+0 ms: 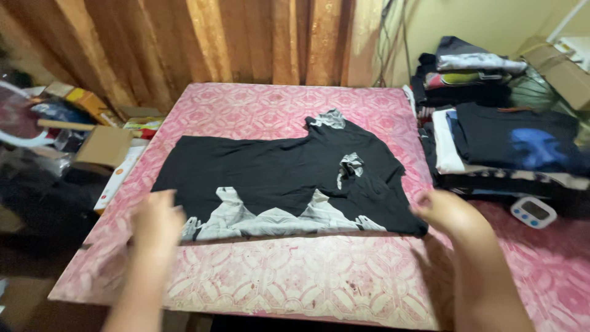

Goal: The person folds two black t-shirts on a pink patterned table. They smooth each shirt, fold the sleeves and sides, then fold the bottom up to create a compact rectangle. The folded shirts are stacked on the right side of the table.

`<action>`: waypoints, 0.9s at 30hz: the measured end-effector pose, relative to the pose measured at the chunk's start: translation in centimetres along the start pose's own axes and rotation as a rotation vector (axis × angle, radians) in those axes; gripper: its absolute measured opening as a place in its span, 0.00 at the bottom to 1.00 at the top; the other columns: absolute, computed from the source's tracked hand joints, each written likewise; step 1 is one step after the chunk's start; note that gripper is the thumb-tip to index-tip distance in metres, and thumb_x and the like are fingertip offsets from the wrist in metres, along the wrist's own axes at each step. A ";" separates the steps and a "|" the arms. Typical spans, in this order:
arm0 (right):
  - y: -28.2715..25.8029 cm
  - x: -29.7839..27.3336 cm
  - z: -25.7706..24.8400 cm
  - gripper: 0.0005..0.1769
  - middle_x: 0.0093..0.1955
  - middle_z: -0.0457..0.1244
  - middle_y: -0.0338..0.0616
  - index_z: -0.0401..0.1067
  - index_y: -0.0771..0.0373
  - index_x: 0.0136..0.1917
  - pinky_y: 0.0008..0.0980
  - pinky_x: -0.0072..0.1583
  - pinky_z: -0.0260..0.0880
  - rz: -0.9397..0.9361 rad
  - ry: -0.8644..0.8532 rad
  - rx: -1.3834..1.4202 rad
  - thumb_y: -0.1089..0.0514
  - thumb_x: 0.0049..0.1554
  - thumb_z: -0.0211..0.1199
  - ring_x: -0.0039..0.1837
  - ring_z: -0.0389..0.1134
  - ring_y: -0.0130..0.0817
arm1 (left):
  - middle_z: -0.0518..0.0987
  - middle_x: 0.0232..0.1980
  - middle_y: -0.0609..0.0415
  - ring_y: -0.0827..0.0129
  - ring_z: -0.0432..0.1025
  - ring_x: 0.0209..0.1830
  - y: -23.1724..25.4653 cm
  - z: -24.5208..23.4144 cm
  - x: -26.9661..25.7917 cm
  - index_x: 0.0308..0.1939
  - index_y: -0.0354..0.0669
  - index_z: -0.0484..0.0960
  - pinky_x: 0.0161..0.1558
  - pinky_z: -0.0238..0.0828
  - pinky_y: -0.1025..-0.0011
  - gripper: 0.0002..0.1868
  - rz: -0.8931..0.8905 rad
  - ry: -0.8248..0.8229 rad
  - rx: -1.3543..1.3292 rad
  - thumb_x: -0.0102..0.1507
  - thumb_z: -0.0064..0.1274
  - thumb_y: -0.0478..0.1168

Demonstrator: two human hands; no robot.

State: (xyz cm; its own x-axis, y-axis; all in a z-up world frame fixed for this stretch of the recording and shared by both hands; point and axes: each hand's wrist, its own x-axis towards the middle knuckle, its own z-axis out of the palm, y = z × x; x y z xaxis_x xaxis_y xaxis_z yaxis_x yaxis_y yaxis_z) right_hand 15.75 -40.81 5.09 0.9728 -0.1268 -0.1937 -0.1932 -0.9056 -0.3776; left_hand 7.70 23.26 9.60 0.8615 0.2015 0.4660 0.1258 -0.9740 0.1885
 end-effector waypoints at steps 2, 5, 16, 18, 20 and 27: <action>-4.7 2.3 -1.8 0.25 0.49 0.72 0.56 0.78 0.65 0.53 0.44 0.55 0.73 -0.192 0.070 -0.068 0.44 0.52 0.69 0.51 0.74 0.49 | 0.83 0.53 0.43 0.49 0.79 0.51 7.6 1.1 1.7 0.51 0.46 0.88 0.55 0.75 0.55 0.19 0.015 -0.116 -0.292 0.56 0.54 0.33; -11.0 4.5 -1.2 0.20 0.53 0.72 0.54 0.79 0.62 0.54 0.43 0.58 0.71 -0.239 0.213 0.077 0.48 0.55 0.65 0.56 0.74 0.48 | 0.83 0.48 0.44 0.48 0.77 0.48 19.3 3.4 2.5 0.48 0.45 0.86 0.49 0.74 0.54 0.19 0.410 -0.381 -0.453 0.55 0.63 0.47; -15.9 5.3 6.1 0.17 0.43 0.71 0.51 0.73 0.53 0.59 0.51 0.47 0.72 -0.276 0.541 0.008 0.50 0.57 0.62 0.46 0.72 0.54 | 0.79 0.46 0.53 0.53 0.73 0.47 30.7 12.3 1.2 0.42 0.46 0.87 0.49 0.70 0.56 0.12 0.512 -0.066 -0.624 0.56 0.61 0.44; -16.0 5.4 6.1 0.11 0.42 0.71 0.49 0.75 0.54 0.53 0.50 0.46 0.72 -0.307 0.603 0.025 0.50 0.57 0.63 0.45 0.73 0.52 | 0.80 0.46 0.55 0.54 0.74 0.47 30.5 13.1 1.3 0.41 0.47 0.87 0.49 0.72 0.57 0.08 0.463 -0.102 -0.657 0.60 0.59 0.42; -16.8 5.5 6.0 0.08 0.42 0.70 0.48 0.75 0.54 0.49 0.50 0.47 0.72 -0.300 0.673 0.078 0.50 0.60 0.63 0.46 0.73 0.51 | 0.82 0.45 0.54 0.54 0.75 0.46 30.2 13.0 2.0 0.41 0.47 0.87 0.48 0.74 0.58 0.07 0.350 -0.139 -0.732 0.62 0.58 0.41; -17.6 5.4 4.7 0.10 0.40 0.71 0.51 0.74 0.57 0.53 0.46 0.46 0.71 -0.110 0.663 0.422 0.53 0.60 0.61 0.44 0.73 0.49 | 0.82 0.43 0.47 0.51 0.78 0.44 29.4 11.6 4.6 0.48 0.45 0.86 0.46 0.74 0.59 0.10 0.043 -0.100 -0.879 0.65 0.55 0.41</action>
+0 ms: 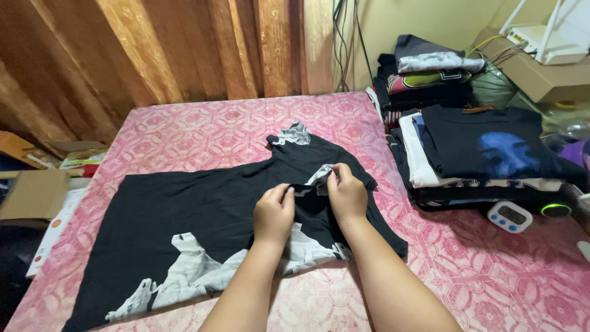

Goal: The person folds two black t-shirts on a pink patterned table. They smooth each shirt, fold the sleeves and sides, then fold the bottom up to create a compact rectangle. The folded shirts are stacked on the right side of the table.

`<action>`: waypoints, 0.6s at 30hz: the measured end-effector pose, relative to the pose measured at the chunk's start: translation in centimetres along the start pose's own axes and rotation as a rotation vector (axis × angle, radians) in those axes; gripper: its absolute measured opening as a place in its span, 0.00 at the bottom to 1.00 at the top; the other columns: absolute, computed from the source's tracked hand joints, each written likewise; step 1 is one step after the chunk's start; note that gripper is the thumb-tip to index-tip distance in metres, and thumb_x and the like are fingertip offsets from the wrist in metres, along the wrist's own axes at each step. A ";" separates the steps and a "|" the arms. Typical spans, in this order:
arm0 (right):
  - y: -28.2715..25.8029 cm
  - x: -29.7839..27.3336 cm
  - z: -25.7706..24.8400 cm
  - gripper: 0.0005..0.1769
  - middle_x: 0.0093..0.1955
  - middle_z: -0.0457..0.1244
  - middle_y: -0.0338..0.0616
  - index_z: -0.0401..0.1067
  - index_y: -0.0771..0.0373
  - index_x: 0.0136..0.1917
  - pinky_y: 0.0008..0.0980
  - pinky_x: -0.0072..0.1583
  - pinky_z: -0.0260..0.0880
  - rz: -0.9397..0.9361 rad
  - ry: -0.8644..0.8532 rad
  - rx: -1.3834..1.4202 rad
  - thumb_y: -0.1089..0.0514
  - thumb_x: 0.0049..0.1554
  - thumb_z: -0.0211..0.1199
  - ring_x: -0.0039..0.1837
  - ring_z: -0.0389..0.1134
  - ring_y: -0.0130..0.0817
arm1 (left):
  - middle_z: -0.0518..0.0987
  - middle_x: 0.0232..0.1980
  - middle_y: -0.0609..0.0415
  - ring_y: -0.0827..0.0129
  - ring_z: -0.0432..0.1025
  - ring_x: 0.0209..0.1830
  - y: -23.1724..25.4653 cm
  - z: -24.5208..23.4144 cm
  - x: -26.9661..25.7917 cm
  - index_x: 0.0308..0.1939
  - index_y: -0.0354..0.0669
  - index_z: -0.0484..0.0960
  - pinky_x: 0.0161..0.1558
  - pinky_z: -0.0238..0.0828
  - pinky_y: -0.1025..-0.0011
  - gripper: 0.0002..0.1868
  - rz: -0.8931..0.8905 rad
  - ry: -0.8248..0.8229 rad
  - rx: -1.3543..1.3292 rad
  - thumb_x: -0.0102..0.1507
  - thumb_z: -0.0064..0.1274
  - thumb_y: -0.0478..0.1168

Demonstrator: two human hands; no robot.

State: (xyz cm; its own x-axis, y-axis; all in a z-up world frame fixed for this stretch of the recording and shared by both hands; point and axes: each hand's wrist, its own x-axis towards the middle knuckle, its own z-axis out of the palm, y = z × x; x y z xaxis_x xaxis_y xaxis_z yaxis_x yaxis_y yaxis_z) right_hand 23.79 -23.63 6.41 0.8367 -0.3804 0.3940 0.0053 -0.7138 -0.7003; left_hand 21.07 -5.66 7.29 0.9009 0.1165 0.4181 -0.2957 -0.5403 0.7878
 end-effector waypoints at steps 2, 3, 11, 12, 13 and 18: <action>0.3 0.3 0.4 0.11 0.42 0.71 0.52 0.73 0.59 0.55 0.43 0.46 0.72 0.062 0.001 0.135 0.55 0.61 0.60 0.44 0.74 0.47 | 0.82 0.48 0.47 0.50 0.79 0.46 0.0 0.2 0.3 0.51 0.43 0.84 0.48 0.75 0.61 0.12 -0.004 0.069 -0.095 0.65 0.53 0.39; 0.5 0.8 0.7 0.14 0.44 0.71 0.53 0.71 0.60 0.58 0.42 0.48 0.72 -0.013 -0.027 0.178 0.57 0.60 0.61 0.47 0.74 0.47 | 0.81 0.51 0.44 0.48 0.77 0.48 0.0 0.3 0.4 0.57 0.39 0.81 0.48 0.74 0.59 0.17 0.044 0.044 -0.020 0.64 0.52 0.37; 6.9 5.1 -9.8 0.16 0.46 0.69 0.41 0.73 0.63 0.60 0.32 0.44 0.68 0.119 -0.196 0.301 0.60 0.58 0.63 0.44 0.67 0.29 | 0.79 0.59 0.52 0.57 0.71 0.63 0.8 1.9 -3.7 0.59 0.44 0.78 0.66 0.67 0.58 0.18 0.455 -0.333 0.344 0.64 0.53 0.36; 7.9 4.9 -12.7 0.13 0.43 0.69 0.44 0.75 0.64 0.57 0.31 0.44 0.67 0.198 -0.271 0.231 0.59 0.60 0.64 0.42 0.65 0.30 | 0.77 0.62 0.50 0.54 0.68 0.66 1.0 2.3 -4.2 0.61 0.45 0.77 0.68 0.63 0.55 0.20 0.490 -0.337 0.327 0.64 0.53 0.40; 8.7 3.9 -15.2 0.10 0.42 0.68 0.48 0.77 0.66 0.54 0.32 0.44 0.66 0.213 -0.354 0.192 0.59 0.61 0.64 0.41 0.64 0.31 | 0.76 0.64 0.49 0.50 0.66 0.69 1.3 2.8 -4.7 0.62 0.45 0.75 0.71 0.59 0.51 0.22 0.525 -0.341 0.310 0.65 0.54 0.43; 9.0 -5.1 -19.0 0.11 0.43 0.72 0.42 0.78 0.56 0.51 0.37 0.46 0.73 0.462 -0.688 -0.086 0.60 0.53 0.66 0.44 0.71 0.32 | 0.56 0.79 0.42 0.34 0.44 0.77 1.4 3.9 -5.7 0.73 0.51 0.64 0.70 0.30 0.33 0.40 0.390 -0.512 0.528 0.60 0.51 0.62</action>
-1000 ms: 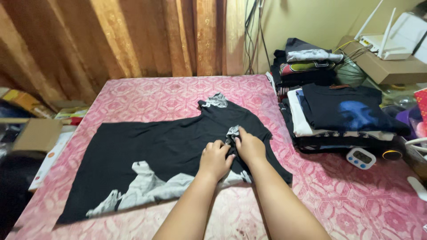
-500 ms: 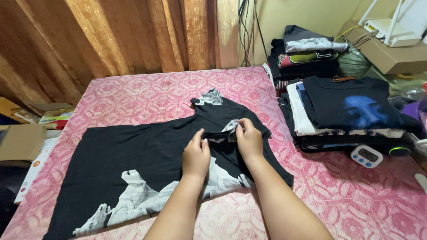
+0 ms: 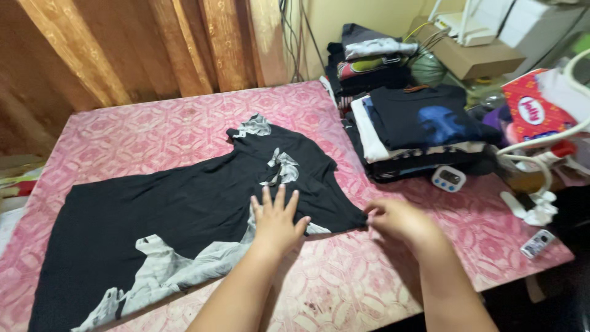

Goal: The person folds two black t-shirts on a pink patterned table. They smooth each shirt, fold the sleeves and sides, then fold the bottom up to create a compact rectangle. The folded shirts are stacked on the right side of the table.

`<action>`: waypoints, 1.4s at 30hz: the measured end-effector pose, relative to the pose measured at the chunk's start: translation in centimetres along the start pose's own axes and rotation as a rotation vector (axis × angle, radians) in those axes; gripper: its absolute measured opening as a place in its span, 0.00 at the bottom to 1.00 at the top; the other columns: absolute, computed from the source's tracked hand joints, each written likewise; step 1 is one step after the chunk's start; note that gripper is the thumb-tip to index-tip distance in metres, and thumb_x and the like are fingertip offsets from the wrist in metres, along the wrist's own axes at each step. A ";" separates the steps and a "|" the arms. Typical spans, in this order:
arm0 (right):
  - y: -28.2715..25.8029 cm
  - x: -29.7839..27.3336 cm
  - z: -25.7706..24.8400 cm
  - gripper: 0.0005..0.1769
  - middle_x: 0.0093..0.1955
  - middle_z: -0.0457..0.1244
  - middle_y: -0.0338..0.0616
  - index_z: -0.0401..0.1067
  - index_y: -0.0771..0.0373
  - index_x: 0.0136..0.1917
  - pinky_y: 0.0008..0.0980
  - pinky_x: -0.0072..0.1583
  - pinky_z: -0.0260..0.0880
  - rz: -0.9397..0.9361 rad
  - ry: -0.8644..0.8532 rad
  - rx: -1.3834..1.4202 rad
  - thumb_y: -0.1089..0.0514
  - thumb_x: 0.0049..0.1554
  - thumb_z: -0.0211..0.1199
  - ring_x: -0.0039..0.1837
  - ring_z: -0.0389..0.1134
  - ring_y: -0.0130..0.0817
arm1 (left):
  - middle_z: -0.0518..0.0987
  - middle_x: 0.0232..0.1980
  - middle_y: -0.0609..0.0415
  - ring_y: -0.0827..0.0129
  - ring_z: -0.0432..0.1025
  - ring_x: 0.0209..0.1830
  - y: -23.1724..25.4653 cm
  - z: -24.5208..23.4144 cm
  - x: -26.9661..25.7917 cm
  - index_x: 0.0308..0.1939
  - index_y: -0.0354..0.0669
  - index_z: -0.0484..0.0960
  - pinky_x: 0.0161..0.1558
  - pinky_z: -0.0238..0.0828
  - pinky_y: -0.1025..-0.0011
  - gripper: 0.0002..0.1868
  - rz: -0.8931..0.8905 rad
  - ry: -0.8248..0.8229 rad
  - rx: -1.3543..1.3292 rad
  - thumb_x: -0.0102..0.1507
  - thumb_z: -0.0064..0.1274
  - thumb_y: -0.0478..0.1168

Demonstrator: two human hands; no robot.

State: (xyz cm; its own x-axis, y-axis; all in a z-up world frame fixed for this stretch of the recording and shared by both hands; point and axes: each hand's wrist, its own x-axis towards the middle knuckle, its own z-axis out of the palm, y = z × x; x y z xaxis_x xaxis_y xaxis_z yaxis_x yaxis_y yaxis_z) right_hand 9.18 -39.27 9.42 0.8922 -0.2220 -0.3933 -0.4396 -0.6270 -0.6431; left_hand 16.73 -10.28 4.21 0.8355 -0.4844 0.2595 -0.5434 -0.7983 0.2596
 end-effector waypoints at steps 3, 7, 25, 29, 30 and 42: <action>0.8 -2.5 2.8 0.12 0.43 0.67 0.48 0.77 0.61 0.46 0.39 0.50 0.71 -0.372 0.189 -0.147 0.56 0.49 0.71 0.46 0.71 0.40 | 0.49 0.81 0.45 0.35 0.37 0.80 -0.2 0.0 -0.2 0.77 0.57 0.58 0.71 0.26 0.30 0.42 -0.068 -0.115 0.035 0.62 0.44 0.67; 2.8 -3.7 4.5 0.11 0.46 0.67 0.50 0.76 0.62 0.44 0.44 0.54 0.68 -0.399 0.411 -0.283 0.54 0.51 0.69 0.53 0.69 0.50 | 0.47 0.82 0.46 0.35 0.36 0.80 1.1 -1.3 -1.3 0.78 0.58 0.57 0.71 0.26 0.31 0.44 -0.059 -0.178 0.046 0.61 0.44 0.70; -11.0 5.5 4.6 0.20 0.52 0.71 0.55 0.79 0.59 0.53 0.48 0.57 0.70 -0.314 0.479 -0.236 0.43 0.59 0.61 0.57 0.72 0.54 | 0.77 0.57 0.44 0.45 0.66 0.60 -0.6 0.8 2.4 0.52 0.41 0.81 0.56 0.60 0.47 0.26 0.048 0.481 -0.077 0.53 0.63 0.50; -10.5 8.4 9.3 0.16 0.48 0.69 0.53 0.78 0.60 0.46 0.53 0.53 0.68 -0.551 0.664 -0.253 0.47 0.50 0.68 0.52 0.70 0.57 | 0.78 0.57 0.44 0.45 0.68 0.64 -2.2 2.0 2.3 0.52 0.41 0.78 0.62 0.58 0.43 0.25 0.065 0.403 -0.287 0.53 0.65 0.41; -10.1 9.3 9.8 0.15 0.46 0.69 0.51 0.78 0.59 0.43 0.54 0.52 0.68 -0.622 0.667 -0.274 0.48 0.47 0.69 0.51 0.69 0.58 | 0.80 0.55 0.45 0.47 0.70 0.61 -2.5 1.8 2.5 0.52 0.42 0.78 0.62 0.62 0.48 0.22 -0.004 0.337 -0.377 0.55 0.64 0.41; -6.2 16.4 9.7 0.19 0.51 0.65 0.37 0.65 0.63 0.60 0.25 0.55 0.67 -0.717 0.442 0.591 0.70 0.56 0.63 0.53 0.66 0.24 | 0.83 0.47 0.51 0.58 0.79 0.45 -3.5 -0.5 4.5 0.60 0.46 0.75 0.49 0.75 0.65 0.28 -0.337 0.297 -0.886 0.56 0.62 0.39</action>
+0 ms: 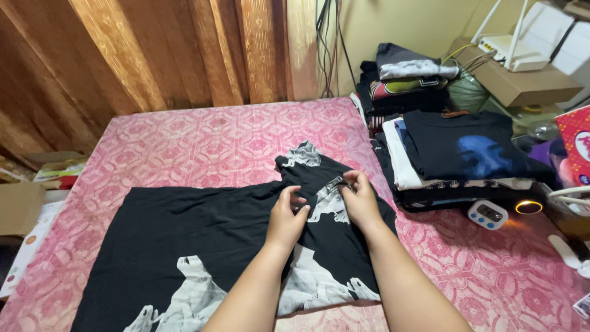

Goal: The person folds two black t-shirts on a pink patterned table. They smooth each shirt, fold the sleeves and sides, then fold the bottom up to create a compact rectangle. The folded shirts are stacked on the right side of the table.

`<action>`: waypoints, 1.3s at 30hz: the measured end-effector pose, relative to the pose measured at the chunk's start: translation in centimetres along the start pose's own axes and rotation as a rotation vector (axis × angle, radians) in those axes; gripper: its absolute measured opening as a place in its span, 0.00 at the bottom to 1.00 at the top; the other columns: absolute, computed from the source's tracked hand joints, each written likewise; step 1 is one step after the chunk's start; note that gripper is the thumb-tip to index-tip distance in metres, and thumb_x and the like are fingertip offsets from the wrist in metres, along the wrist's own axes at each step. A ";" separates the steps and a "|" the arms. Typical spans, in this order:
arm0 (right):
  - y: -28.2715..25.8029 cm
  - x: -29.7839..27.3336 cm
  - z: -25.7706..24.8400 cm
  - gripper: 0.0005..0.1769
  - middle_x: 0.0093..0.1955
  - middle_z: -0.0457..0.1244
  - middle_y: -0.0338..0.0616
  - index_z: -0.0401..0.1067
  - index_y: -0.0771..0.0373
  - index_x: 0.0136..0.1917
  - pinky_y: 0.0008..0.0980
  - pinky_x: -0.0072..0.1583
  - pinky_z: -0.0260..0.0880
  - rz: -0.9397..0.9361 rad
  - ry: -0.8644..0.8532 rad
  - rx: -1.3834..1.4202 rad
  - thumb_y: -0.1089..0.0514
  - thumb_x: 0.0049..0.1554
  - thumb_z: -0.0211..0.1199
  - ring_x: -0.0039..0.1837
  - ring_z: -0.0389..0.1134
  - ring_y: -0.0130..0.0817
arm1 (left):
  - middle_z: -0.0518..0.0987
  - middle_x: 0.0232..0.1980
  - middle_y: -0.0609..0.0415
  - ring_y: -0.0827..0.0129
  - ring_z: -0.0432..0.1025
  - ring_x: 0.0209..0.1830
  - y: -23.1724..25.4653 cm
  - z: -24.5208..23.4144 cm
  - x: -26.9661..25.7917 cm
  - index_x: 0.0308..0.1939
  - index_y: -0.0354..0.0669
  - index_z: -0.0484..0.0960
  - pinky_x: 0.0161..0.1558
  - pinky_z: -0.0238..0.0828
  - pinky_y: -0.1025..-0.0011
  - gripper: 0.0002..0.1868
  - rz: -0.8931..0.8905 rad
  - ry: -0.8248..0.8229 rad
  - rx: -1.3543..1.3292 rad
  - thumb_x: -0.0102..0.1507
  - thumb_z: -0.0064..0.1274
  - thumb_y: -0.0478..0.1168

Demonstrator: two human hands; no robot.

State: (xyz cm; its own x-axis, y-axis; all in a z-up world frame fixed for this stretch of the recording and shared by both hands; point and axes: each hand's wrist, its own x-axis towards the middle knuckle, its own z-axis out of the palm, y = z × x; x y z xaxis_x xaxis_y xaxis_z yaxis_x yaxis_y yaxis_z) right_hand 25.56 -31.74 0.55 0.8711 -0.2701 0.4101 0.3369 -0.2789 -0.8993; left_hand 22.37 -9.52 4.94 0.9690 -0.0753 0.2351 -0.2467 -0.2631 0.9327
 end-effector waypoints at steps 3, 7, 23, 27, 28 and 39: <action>0.6 0.3 -0.6 0.22 0.47 0.66 0.38 0.68 0.62 0.64 0.24 0.51 0.67 0.178 -0.097 0.119 0.70 0.56 0.61 0.49 0.66 0.24 | 0.83 0.49 0.50 0.56 0.77 0.48 0.0 0.3 -0.2 0.63 0.44 0.73 0.52 0.74 0.63 0.33 -0.016 -0.058 0.087 0.54 0.65 0.43; 0.5 1.4 -1.2 0.17 0.49 0.68 0.39 0.73 0.64 0.60 0.24 0.53 0.69 0.165 -0.125 0.053 0.69 0.57 0.62 0.51 0.68 0.24 | 0.80 0.52 0.43 0.50 0.72 0.55 -0.4 0.1 -0.7 0.66 0.38 0.70 0.56 0.68 0.59 0.40 0.208 -0.089 0.243 0.53 0.68 0.45; -12.2 -3.2 -7.9 0.13 0.49 0.70 0.38 0.76 0.66 0.52 0.28 0.57 0.69 0.127 -0.429 0.070 0.70 0.54 0.58 0.53 0.70 0.25 | 0.80 0.42 0.49 0.51 0.72 0.46 7.8 -4.6 -5.6 0.54 0.43 0.81 0.50 0.69 0.58 0.26 0.346 -0.209 0.364 0.50 0.65 0.37; -15.3 -9.2 -11.7 0.14 0.51 0.72 0.38 0.78 0.64 0.54 0.29 0.59 0.69 0.369 -0.702 -0.083 0.66 0.53 0.63 0.55 0.70 0.27 | 0.81 0.43 0.48 0.51 0.73 0.48 6.9 -6.9 -9.8 0.49 0.41 0.82 0.51 0.70 0.57 0.22 0.560 -0.393 0.432 0.52 0.65 0.40; -15.7 -10.1 -12.3 0.15 0.52 0.73 0.37 0.78 0.62 0.55 0.29 0.61 0.69 0.406 -0.762 -0.157 0.65 0.53 0.64 0.57 0.71 0.26 | 0.82 0.43 0.50 0.54 0.75 0.49 6.3 -7.5 -10.6 0.48 0.44 0.84 0.52 0.71 0.59 0.16 0.510 -0.429 0.473 0.57 0.64 0.41; -9.5 -13.1 -6.5 0.33 0.80 0.44 0.49 0.52 0.44 0.77 0.64 0.72 0.45 0.271 -0.468 -1.019 0.36 0.63 0.47 0.80 0.43 0.57 | 0.48 0.83 0.48 0.39 0.40 0.79 0.5 -19.4 -16.3 0.77 0.58 0.57 0.70 0.36 0.35 0.43 -0.388 -0.089 1.230 0.62 0.47 0.67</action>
State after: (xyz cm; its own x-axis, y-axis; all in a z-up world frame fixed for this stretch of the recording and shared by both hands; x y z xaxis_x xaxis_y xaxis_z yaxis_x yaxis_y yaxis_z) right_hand 8.64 -31.53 4.66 0.9898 -0.1262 -0.0662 -0.1409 -0.9364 -0.3214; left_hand 6.65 10.25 6.88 0.9864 0.1544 -0.0561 0.1577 -0.9856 0.0610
